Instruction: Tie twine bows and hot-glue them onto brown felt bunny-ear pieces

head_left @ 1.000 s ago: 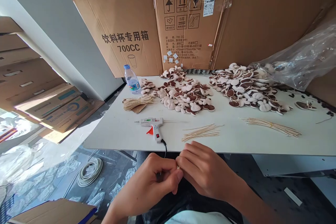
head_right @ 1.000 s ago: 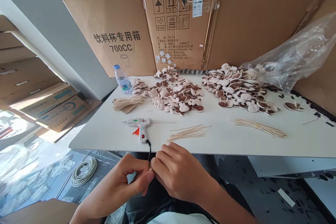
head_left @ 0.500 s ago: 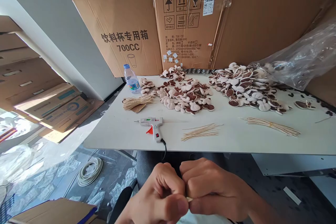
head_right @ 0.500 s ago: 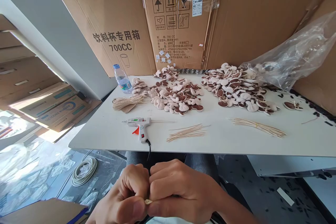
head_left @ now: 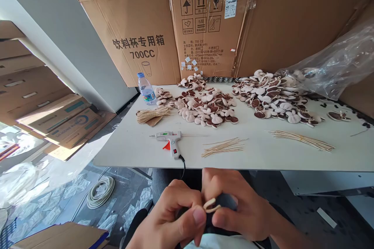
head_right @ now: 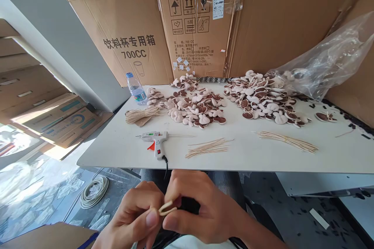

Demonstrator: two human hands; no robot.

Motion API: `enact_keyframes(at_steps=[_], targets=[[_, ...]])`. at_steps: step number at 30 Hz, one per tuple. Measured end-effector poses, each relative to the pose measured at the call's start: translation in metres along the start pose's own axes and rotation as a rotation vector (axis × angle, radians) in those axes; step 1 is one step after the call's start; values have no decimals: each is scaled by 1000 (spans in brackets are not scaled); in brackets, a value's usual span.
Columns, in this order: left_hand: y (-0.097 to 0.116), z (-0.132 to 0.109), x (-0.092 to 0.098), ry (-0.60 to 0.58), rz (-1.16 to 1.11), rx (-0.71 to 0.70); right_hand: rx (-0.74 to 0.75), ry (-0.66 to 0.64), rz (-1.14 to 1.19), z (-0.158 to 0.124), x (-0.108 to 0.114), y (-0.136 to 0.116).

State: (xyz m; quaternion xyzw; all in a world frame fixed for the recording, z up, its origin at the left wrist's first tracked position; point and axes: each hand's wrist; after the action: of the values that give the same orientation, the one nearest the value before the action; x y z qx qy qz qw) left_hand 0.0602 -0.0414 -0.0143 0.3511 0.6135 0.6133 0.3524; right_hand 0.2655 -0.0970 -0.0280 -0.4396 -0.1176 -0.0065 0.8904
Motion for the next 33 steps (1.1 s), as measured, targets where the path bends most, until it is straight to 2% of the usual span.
enact_keyframes(at_steps=[3, 6, 11, 14, 19, 24, 27, 33], targets=[[4, 1, -2, 113, 94, 44, -98, 161, 55, -4, 5, 2], [3, 3, -4, 185, 126, 51, -166, 217, 65, -7, 14, 3], [2, 6, -4, 250, 261, 14, -131, 64, -21, -6, 23, 1], [2, 6, -5, 274, 344, -10, -106, 17, -68, -3, 22, 1], [3, 6, -4, 266, 403, 4, -70, 24, -105, 0, 21, 4], [7, 6, -3, 197, 227, 24, -54, 58, -136, 0, 21, 7], [7, 7, -4, 234, 191, 22, -55, 69, -158, 0, 20, 8], [4, 10, -6, 274, 312, 68, -10, 73, -268, 1, 19, 6]])
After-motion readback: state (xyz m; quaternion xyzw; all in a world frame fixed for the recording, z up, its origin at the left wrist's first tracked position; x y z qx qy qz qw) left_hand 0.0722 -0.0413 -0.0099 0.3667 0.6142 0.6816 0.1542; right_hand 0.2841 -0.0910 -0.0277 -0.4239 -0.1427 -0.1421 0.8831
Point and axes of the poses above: each hand's wrist, its own z-axis towards the middle knuckle, its own x-axis out of the back of the hand, y = z × x, and after that the axes turned 8 degrees about -z, right-handed
